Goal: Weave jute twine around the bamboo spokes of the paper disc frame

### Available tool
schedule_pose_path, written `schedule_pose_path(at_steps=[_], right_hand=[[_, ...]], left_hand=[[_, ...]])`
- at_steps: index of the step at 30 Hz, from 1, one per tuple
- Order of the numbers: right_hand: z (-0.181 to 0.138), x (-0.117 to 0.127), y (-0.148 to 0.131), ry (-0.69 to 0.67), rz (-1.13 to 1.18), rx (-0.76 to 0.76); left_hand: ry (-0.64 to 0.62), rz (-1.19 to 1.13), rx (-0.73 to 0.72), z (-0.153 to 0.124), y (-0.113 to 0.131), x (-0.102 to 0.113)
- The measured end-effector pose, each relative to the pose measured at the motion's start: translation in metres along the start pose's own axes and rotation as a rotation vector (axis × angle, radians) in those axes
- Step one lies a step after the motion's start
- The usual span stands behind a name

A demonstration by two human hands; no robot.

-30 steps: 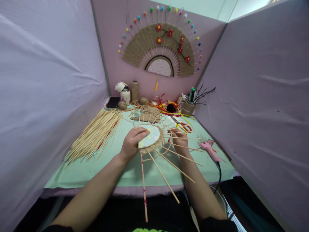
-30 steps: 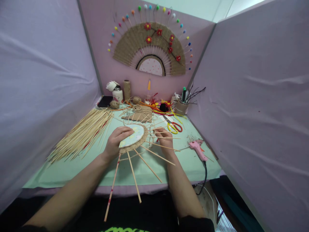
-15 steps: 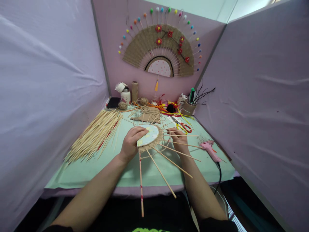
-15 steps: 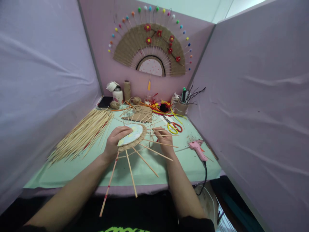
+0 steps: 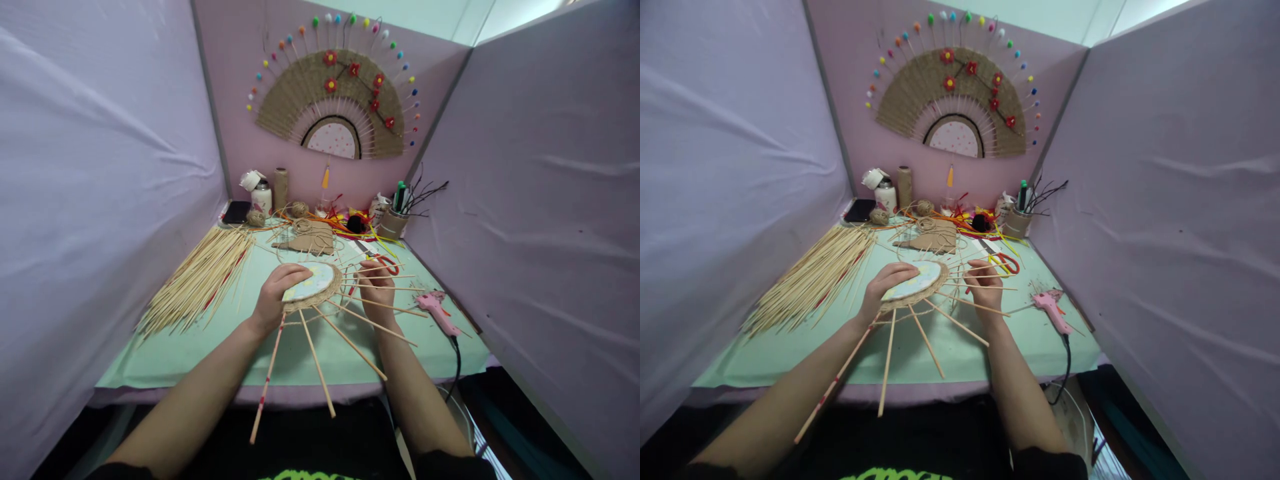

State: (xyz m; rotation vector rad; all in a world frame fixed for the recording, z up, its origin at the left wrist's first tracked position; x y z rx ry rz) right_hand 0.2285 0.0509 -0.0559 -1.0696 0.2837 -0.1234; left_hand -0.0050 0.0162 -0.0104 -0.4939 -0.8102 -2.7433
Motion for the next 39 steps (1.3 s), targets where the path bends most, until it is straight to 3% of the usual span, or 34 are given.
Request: schedule_pose_path(at_steps=[14, 39], right_hand=[[-0.003, 0.001, 0.004, -0.008, 0.052, -0.043], [-0.003, 0.000, 0.003, -0.029, 0.066, -0.020]], left_hand=[[-0.035, -0.031, 0.011, -0.004, -0.010, -0.004], [-0.014, -0.025, -0.076, 0.001, 0.004, 0.001]])
Point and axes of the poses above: each hand's wrist, its own z-axis towards the middle knuckle, its own x-axis out of the back of the hand, y = z × x, the point moved 6 cm from there along z, towards the middle knuckle, and after that the axes turned 1 degree about -y, right-handed, at the moved point
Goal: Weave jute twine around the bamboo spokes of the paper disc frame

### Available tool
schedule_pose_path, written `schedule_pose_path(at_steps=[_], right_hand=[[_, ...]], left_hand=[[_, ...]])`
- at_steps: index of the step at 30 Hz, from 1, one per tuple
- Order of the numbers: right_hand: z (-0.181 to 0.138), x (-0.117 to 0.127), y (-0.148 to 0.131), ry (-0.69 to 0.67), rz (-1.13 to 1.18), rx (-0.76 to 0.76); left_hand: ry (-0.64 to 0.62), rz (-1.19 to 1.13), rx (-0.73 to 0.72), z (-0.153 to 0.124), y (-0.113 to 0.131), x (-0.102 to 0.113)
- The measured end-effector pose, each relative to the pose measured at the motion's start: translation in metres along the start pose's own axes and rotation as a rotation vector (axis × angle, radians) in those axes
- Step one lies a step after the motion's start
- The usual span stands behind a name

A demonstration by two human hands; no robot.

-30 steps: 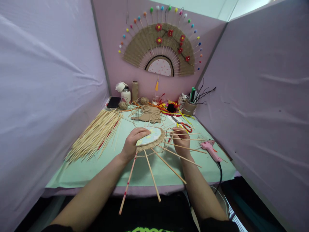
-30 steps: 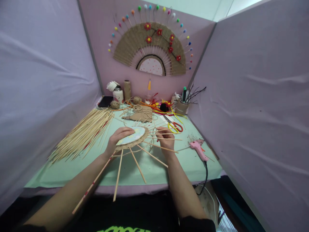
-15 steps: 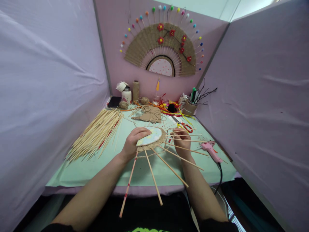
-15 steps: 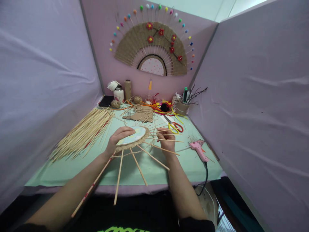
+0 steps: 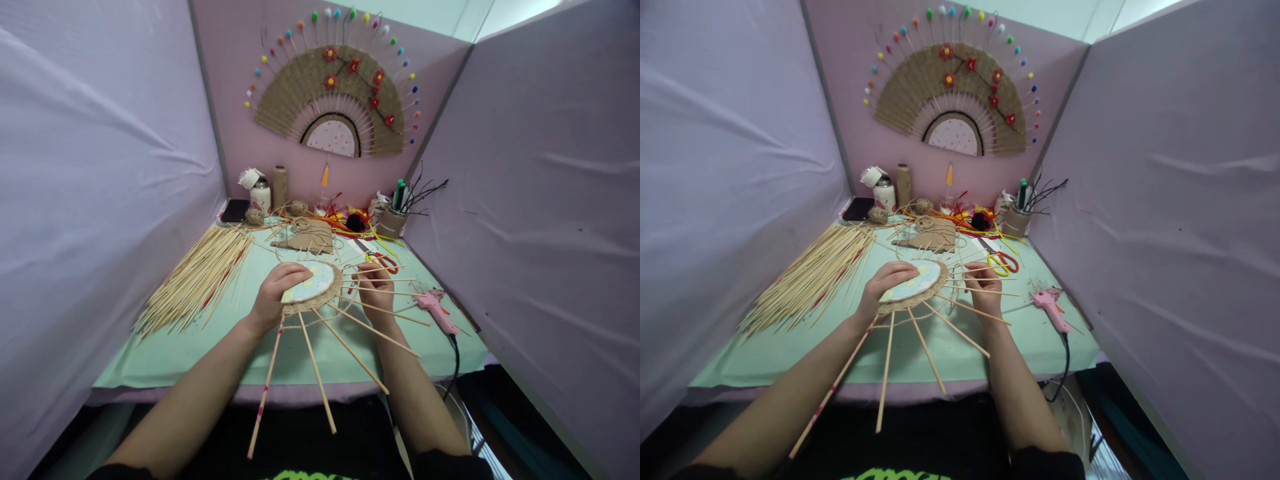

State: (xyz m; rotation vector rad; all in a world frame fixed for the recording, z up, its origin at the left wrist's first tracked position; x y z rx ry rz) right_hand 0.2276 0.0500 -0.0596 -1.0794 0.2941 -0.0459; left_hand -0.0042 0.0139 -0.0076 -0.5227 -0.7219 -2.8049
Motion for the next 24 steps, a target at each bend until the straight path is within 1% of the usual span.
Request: schedule_pose_path(at_steps=[6, 11, 16, 19, 24], right_hand=[[0.001, 0.002, 0.004, 0.016, -0.003, -0.030], [0.001, 0.002, 0.005, 0.001, -0.035, -0.037], [0.001, 0.002, 0.005, 0.012, 0.001, -0.038], [0.003, 0.005, 0.006, 0.045, 0.001, -0.034], [0.008, 0.013, 0.008, 0.138, 0.036, -0.003]], left_hand=[[0.021, 0.051, 0.024, 0.000, -0.001, 0.002], [0.010, 0.060, 0.001, -0.001, 0.001, 0.001], [0.045, 0.094, 0.017, -0.002, 0.001, 0.003], [0.047, 0.096, -0.002, -0.002, 0.001, 0.003], [0.068, 0.096, -0.020, -0.001, 0.004, 0.006]])
Point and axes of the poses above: each hand's wrist, its own z-axis towards the middle knuckle, its own x-axis out of the back of the hand, y = z × x, the point moved 6 cm from there along z, towards the middle knuckle, and after that the axes turned 1 degree about -y, right-handed, at the moved point
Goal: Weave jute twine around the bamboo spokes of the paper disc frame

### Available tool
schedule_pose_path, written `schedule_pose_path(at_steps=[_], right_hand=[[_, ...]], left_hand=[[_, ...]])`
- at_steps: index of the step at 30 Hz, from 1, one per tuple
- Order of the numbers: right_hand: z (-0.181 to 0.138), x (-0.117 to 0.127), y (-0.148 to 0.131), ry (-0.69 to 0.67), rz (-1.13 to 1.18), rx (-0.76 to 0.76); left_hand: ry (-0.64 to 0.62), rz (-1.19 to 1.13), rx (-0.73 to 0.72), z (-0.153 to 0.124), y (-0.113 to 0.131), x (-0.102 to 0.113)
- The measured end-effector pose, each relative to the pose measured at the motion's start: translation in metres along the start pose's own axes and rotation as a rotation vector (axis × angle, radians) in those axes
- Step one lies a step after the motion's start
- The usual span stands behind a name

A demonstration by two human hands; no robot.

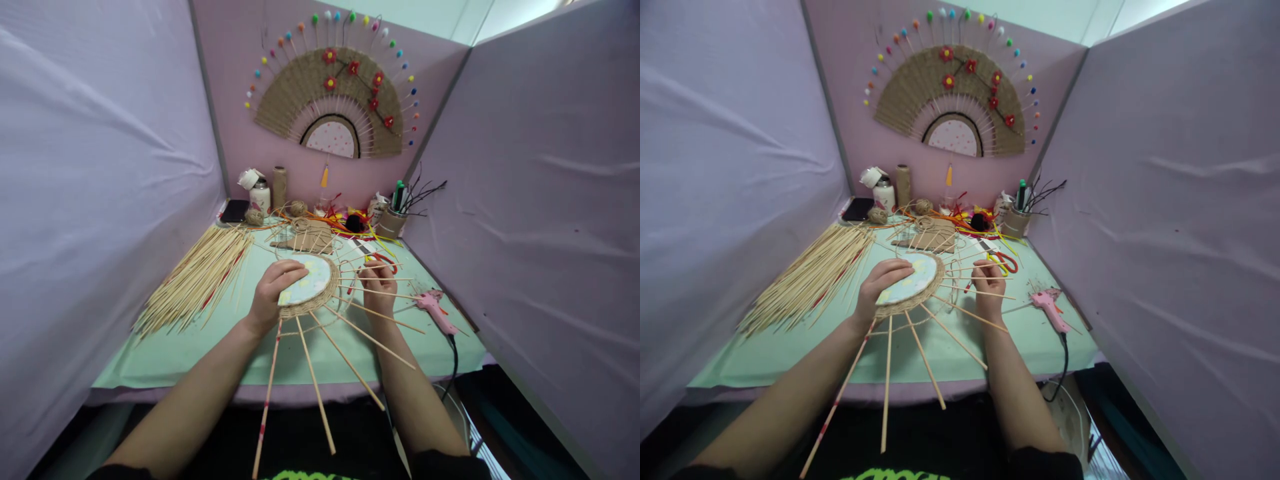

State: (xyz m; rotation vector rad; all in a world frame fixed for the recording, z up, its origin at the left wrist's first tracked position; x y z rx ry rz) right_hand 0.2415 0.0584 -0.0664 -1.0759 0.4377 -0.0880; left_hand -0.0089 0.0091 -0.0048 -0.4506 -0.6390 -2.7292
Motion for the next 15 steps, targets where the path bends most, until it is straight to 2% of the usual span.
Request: schedule_pose_path(at_steps=[3, 7, 15], right_hand=[[0.000, -0.004, 0.002, -0.038, -0.034, -0.060], [-0.007, -0.018, 0.006, -0.196, -0.091, -0.189], [-0.023, -0.034, 0.006, -0.469, -0.147, -0.247]], left_hand=[[0.027, -0.002, -0.001, 0.000, 0.003, 0.003], [0.044, -0.018, -0.029, 0.001, 0.007, 0.005], [0.022, -0.013, -0.054, 0.002, 0.009, 0.004]])
Point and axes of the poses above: each hand's wrist, its own z-axis towards the middle knuckle, its own x-axis out of the back of the hand, y = z × x, the point moved 6 cm from there along z, towards the middle knuckle, and after that the axes turned 1 degree about -y, right-handed, at the moved point
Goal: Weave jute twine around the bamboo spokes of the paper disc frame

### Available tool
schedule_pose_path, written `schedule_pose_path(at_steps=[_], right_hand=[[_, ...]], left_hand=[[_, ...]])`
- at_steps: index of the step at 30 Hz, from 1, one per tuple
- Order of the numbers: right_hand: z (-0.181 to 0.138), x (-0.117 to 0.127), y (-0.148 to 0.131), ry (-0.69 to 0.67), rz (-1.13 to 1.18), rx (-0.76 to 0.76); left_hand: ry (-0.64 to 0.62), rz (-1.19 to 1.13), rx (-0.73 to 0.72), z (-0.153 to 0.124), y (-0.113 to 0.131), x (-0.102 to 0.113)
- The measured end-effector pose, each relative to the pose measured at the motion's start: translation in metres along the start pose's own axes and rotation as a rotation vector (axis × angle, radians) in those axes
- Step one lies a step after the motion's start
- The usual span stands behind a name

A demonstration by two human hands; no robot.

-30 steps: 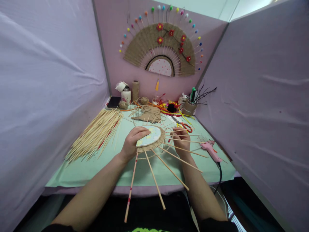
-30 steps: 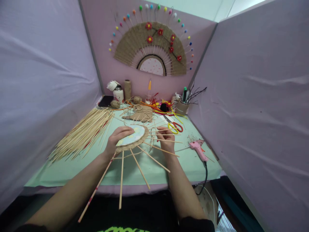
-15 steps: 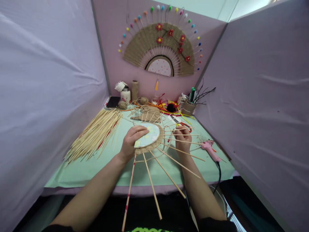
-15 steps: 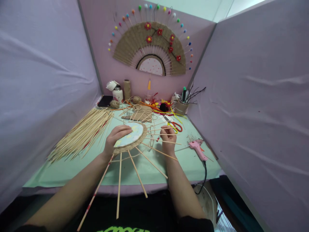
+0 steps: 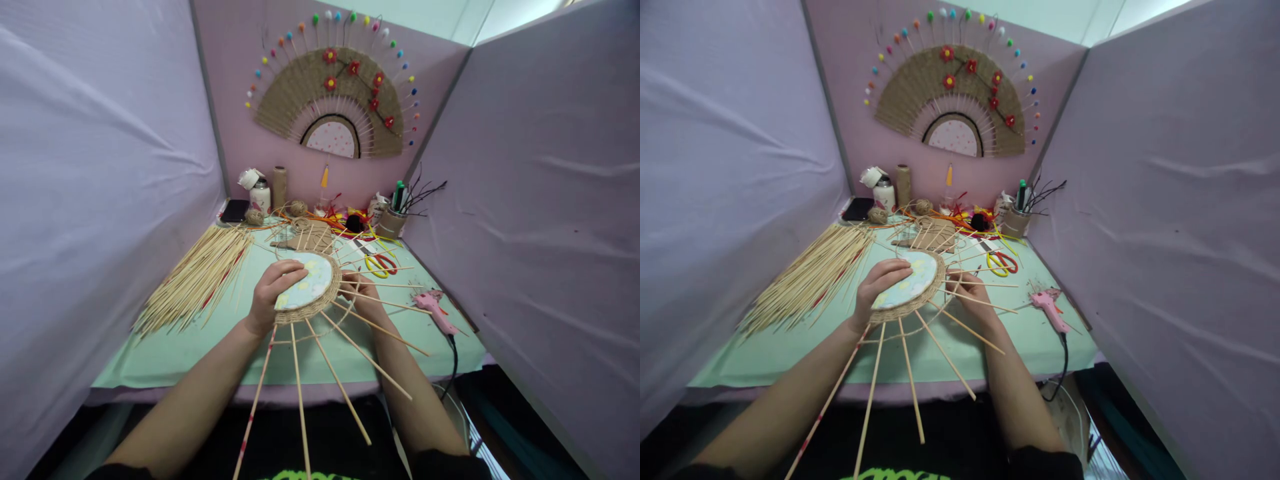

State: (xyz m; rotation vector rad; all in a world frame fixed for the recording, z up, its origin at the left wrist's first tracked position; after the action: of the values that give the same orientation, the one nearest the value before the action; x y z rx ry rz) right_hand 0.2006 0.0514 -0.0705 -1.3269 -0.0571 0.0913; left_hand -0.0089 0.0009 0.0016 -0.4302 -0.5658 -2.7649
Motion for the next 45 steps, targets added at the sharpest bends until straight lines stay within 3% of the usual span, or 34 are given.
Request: schedule_pose_path(at_steps=[6, 12, 20, 25, 31, 33, 35, 36, 40, 41, 43, 45], right_hand=[[-0.007, -0.014, -0.010, -0.188, -0.164, 0.008], [-0.004, -0.014, -0.005, -0.177, -0.167, 0.014], [-0.007, -0.027, -0.011, -0.275, -0.119, 0.078], [-0.010, -0.020, -0.016, -0.199, -0.234, 0.051], [-0.041, -0.011, -0.028, -0.219, -0.450, 0.039], [-0.050, 0.005, -0.026, -0.221, -0.514, -0.001], [-0.053, 0.036, -0.022, -0.150, -0.592, -0.050], [-0.054, 0.058, -0.020, -0.064, -0.647, -0.068], [-0.064, 0.158, -0.024, 0.498, -1.025, -0.059], [-0.068, 0.177, -0.021, 0.559, -1.175, -0.124], [-0.076, 0.205, -0.009, 0.577, -1.387, -0.325], [-0.081, 0.219, 0.004, 0.507, -1.484, -0.491]], left_hand=[[-0.008, 0.019, -0.018, -0.002, 0.000, -0.002], [0.002, 0.020, -0.045, -0.003, -0.001, -0.004], [-0.043, 0.004, -0.066, -0.006, -0.003, -0.010], [-0.007, 0.025, -0.070, -0.005, -0.002, -0.007], [0.070, 0.087, -0.038, -0.005, -0.001, 0.003], [0.086, 0.108, -0.026, -0.005, -0.001, 0.004], [0.094, 0.123, -0.024, -0.005, -0.001, 0.004], [0.097, 0.125, -0.029, -0.006, -0.001, 0.004], [0.114, 0.131, -0.036, -0.008, -0.003, 0.005], [0.112, 0.134, -0.034, -0.008, -0.004, 0.004], [0.102, 0.142, -0.033, -0.009, -0.005, 0.003], [0.092, 0.145, -0.035, -0.009, -0.005, 0.002]])
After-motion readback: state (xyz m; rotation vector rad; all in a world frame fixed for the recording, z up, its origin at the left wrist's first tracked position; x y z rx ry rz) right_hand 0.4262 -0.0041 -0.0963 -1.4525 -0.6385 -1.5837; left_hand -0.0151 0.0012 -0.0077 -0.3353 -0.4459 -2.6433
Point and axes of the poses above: each hand's wrist, its own z-axis towards the middle knuckle, its own x-axis out of the back of the hand, y = z × x, the point moved 6 cm from there along z, towards the middle knuckle, and after that the axes turned 1 degree about -y, right-handed, at the moved point
